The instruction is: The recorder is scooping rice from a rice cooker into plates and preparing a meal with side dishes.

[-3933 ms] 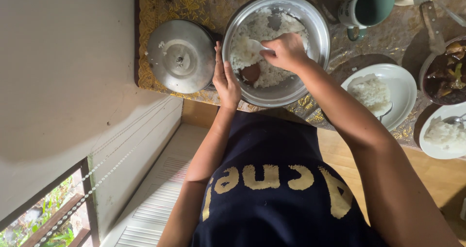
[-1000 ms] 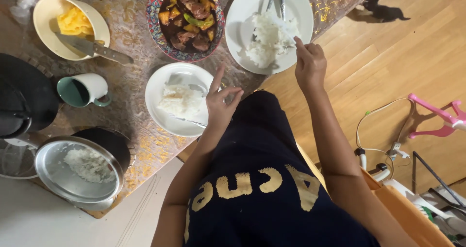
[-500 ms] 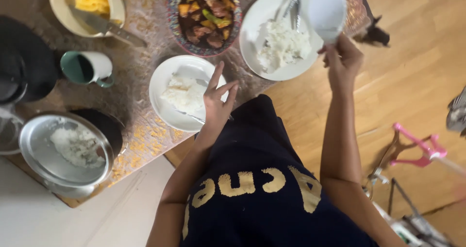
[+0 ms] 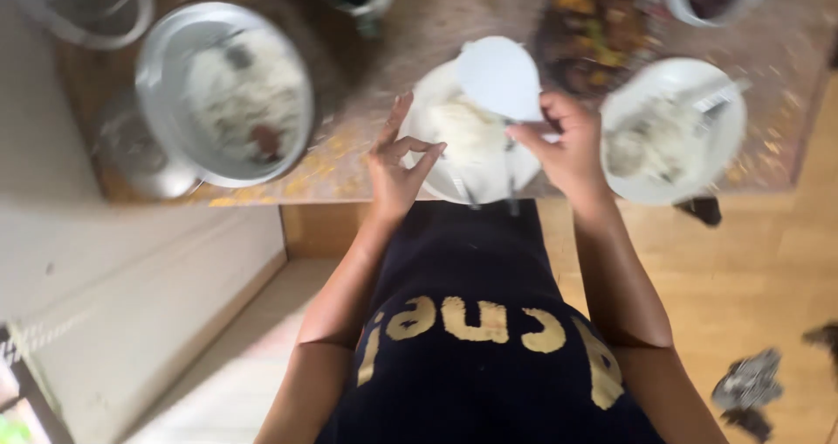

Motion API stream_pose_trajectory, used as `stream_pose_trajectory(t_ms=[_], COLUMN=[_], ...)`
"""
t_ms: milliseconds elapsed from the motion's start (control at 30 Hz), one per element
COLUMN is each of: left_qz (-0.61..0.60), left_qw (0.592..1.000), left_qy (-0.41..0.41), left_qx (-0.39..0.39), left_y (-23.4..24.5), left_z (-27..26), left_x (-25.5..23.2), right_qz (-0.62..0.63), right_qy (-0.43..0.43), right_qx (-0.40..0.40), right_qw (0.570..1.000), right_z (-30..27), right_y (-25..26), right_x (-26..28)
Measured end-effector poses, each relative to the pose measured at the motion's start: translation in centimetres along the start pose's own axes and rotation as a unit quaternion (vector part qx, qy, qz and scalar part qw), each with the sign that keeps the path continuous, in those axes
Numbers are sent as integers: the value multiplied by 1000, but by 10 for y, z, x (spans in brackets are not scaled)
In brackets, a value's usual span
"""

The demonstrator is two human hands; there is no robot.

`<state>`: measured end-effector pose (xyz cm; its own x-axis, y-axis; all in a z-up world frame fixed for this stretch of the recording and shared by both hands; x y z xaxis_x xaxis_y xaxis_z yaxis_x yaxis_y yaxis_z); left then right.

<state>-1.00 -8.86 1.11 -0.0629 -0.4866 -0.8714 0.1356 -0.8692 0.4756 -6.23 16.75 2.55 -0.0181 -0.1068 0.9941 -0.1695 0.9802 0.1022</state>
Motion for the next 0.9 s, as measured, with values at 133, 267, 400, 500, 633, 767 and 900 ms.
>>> stream_pose_trajectory(t_ms=[133, 267, 400, 500, 633, 767, 900], left_qz=[23, 42, 62, 82, 97, 0, -108], left_qw=[996, 988, 971, 956, 938, 941, 936], left_qy=[40, 63, 72, 89, 116, 119, 179], left_qx=[-77, -136, -217, -266, -311, -316, -282], left_y=[87, 171, 235, 266, 293, 279, 260], left_z=[-16, -37, -58, -60, -53, -35, -20], left_x=[45, 85, 128, 157, 188, 245, 271], right_qz=[-21, -17, -47, -165, -466, -625, -835], right_qy=[-25, -86, -43, 66, 129, 147, 74], right_qx=[115, 145, 102, 82, 54, 27, 100], right_qw=[993, 986, 993, 981, 873, 766, 536], right_z=[26, 39, 39, 41, 53, 57, 62], right_y=[-117, -200, -245, -271, -310, -372, -420], right_x=[8, -14, -23, 7, 17, 2, -16])
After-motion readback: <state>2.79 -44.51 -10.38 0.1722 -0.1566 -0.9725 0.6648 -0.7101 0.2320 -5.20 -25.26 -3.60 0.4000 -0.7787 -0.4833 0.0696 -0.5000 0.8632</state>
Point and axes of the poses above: each hand's wrist, its own z-axis towards the middle knuckle, its own y-axis out of the back of the hand, x = y × z, the point moved 3 cm from there along z, towards the middle knuckle, and after that the axes turned 3 degrees about z, right-handed, at the moved point
